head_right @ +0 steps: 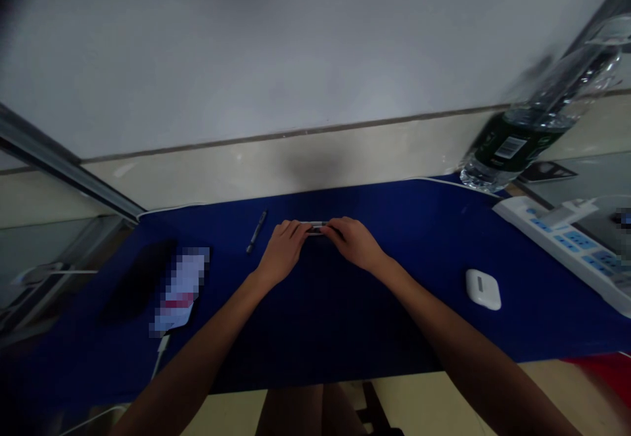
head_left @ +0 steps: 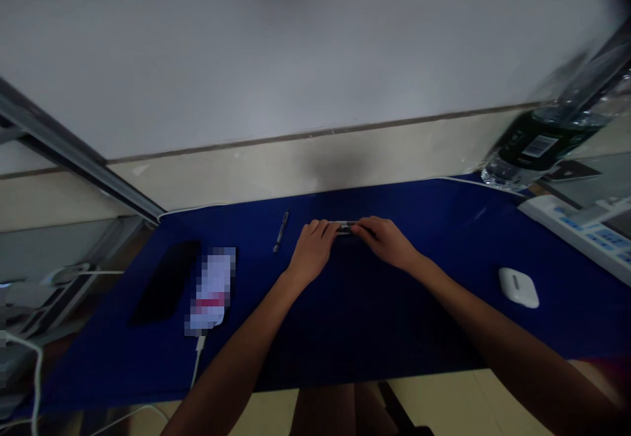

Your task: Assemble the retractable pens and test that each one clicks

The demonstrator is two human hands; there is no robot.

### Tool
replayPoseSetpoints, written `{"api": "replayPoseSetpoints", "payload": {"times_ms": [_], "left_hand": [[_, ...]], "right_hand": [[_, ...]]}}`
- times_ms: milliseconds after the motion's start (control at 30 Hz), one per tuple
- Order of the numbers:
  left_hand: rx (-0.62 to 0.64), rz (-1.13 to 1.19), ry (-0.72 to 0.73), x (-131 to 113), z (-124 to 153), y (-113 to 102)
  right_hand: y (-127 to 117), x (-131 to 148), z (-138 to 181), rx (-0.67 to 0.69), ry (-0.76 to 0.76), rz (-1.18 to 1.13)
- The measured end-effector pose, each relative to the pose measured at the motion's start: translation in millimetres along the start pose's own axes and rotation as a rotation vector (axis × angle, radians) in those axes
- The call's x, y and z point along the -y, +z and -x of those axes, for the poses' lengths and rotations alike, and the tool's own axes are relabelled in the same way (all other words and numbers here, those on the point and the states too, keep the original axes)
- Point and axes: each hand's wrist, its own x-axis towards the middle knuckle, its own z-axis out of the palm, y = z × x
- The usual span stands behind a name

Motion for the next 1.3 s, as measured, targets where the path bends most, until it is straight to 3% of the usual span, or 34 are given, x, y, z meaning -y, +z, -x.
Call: {"api": "replayPoseSetpoints", "payload": {"times_ms": [400, 667, 833, 1067, 1300], "left_hand": [[-0.010, 0.042, -0.045, -3.7, 0.4, 4.3], [0.005, 0.097, -0.029, -5.2, 0.0, 2.3], [-0.007, 0.072, -0.067, -5.0, -0.6, 3.8], [0.005, 0.050, -0.058, -5.5, -0.9, 3.4], [-0.009, 0.098, -0.083, -4.7, -0.6, 2.4]], "right_hand": [[3.2, -1.8, 0.0, -0.034, 0.032, -0.203], [1.5, -1.2, -0.4, 0.014, 0.087, -0.050], [5.4, -2.3, 0.3, -0.047, 0.081, -0.102], [2.4, -1.3, -0.3, 0.022, 0.118, -0.125], [2.2, -0.5, -1.3, -0.090, 0.057, -0.105]]}}
